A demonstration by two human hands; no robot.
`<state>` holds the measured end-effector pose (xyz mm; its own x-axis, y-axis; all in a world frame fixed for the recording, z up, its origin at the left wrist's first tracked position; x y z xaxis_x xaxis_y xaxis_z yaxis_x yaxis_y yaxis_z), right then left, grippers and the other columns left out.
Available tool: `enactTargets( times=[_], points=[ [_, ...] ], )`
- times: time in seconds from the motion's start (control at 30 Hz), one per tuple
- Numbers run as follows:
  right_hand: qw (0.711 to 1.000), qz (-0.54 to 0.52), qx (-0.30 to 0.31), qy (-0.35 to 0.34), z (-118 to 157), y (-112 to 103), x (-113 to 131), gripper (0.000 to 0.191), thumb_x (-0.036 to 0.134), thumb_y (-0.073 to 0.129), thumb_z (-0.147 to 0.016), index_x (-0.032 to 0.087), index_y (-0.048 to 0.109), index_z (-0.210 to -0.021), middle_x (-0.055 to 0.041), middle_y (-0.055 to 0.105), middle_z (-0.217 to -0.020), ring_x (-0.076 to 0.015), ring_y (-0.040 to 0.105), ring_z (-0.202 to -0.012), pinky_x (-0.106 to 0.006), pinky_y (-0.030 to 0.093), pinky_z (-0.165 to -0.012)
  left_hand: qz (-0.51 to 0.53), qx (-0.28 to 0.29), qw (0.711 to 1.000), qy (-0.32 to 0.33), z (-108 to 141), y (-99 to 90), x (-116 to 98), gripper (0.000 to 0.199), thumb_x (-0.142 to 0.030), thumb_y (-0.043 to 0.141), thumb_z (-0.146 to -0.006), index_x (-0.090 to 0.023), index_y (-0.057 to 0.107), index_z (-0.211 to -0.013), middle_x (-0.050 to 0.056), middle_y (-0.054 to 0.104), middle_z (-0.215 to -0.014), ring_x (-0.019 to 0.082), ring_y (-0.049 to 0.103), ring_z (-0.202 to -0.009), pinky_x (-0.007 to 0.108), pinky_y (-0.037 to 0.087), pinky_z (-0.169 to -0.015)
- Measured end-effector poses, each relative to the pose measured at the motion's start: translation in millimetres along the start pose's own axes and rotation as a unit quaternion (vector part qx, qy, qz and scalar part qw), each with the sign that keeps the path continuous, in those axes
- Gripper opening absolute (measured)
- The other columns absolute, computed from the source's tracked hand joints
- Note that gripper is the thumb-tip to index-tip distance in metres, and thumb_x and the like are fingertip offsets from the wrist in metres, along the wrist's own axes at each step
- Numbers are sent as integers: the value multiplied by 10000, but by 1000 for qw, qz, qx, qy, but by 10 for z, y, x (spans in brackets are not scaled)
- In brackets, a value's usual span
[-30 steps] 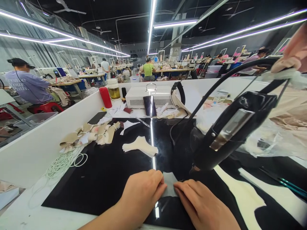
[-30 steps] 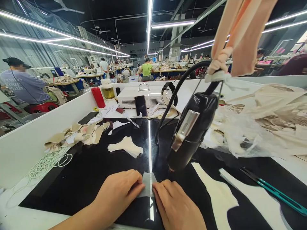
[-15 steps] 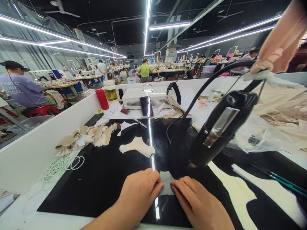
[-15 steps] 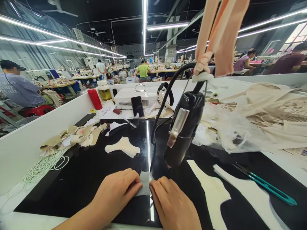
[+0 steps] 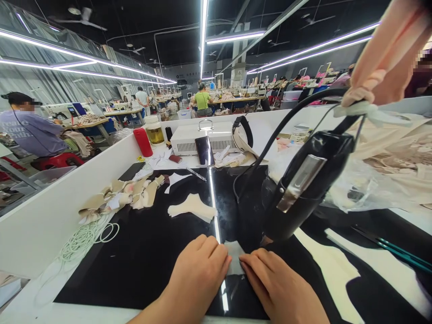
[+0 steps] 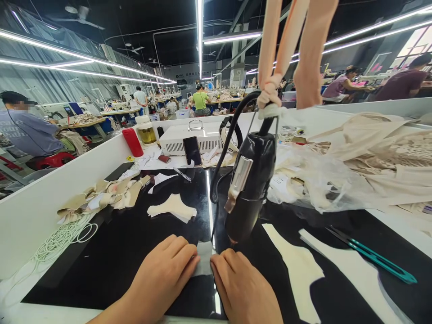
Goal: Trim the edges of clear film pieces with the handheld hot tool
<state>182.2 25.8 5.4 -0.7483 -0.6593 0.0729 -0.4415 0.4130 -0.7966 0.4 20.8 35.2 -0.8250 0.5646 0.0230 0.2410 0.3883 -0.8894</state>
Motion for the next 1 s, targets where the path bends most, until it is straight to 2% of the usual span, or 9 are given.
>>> enactTargets(
  times=[0.1, 0.2, 0.27, 0.47, 0.8, 0.9, 1.0],
  points=[
    [1000, 6, -22, -7, -53, -34, 37, 530, 224, 215, -1191, 244, 628, -859, -16, 677, -724, -160, 691, -588, -281, 529, -554, 51, -14, 997, 48, -9, -3, -79, 290, -130, 425, -1134, -170, 664, -975, 46, 750, -908, 234, 741, -822, 384, 599, -757],
    [1000, 2, -30, -2, -27, -13, 14, 485, 228, 246, -1186, 231, 662, -936, -21, 692, -751, -163, 697, -582, -281, 528, -526, 102, -7, 992, 68, -5, 15, -107, 275, -184, 424, -1163, -128, 689, -1118, 96, 817, -1115, 249, 793, -1030, 393, 637, -950],
    [1000, 0, -22, -2, 26, 29, -17, 431, 210, 285, -1172, 221, 679, -999, -37, 714, -801, -174, 714, -615, -287, 540, -531, 111, 2, 991, 73, 3, 32, -105, 268, -200, 446, -1163, -115, 700, -1158, 118, 822, -1200, 263, 797, -1102, 399, 640, -1009],
    [1000, -2, 0, -1, 122, 113, -49, 368, 173, 320, -1157, 222, 677, -1082, -42, 716, -864, -178, 726, -674, -289, 565, -577, 106, 33, 992, 62, 23, 74, -76, 285, -220, 465, -1157, -98, 720, -1189, 148, 813, -1265, 317, 794, -1166, 447, 670, -1001],
    [1000, 18, -12, -12, 52, 60, 14, 396, 131, 300, -1147, 219, 655, -995, -17, 667, -779, -185, 691, -624, -326, 530, -586, 89, 36, 993, 65, 21, 55, -82, 342, -215, 433, -1163, -72, 743, -1161, 168, 822, -1230, 324, 807, -1143, 447, 689, -974],
    [1000, -6, -18, 10, 52, 31, 10, 380, 181, 321, -1167, 223, 664, -1009, -13, 679, -799, -172, 687, -624, -309, 518, -567, 77, 26, 994, 75, 30, 72, -86, 346, -222, 429, -1166, -79, 744, -1147, 150, 829, -1216, 308, 813, -1130, 422, 693, -958],
    [999, -9, -38, 12, 40, 5, 13, 381, 182, 327, -1170, 224, 668, -1004, -8, 686, -793, -166, 685, -612, -296, 507, -542, 58, -33, 994, 85, 41, 89, -94, 345, -221, 417, -1177, -101, 734, -1114, 110, 841, -1160, 265, 821, -1091, 383, 691, -937]
  ],
)
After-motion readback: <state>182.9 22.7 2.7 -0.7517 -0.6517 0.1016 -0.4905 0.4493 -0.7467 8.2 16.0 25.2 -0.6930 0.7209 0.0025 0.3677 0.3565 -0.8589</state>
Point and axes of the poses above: each hand's wrist, its own z-axis away from the middle knuckle, its own y-axis out of the palm, x = y × z, the point moved 3 cm from there along -z, towards the middle knuckle
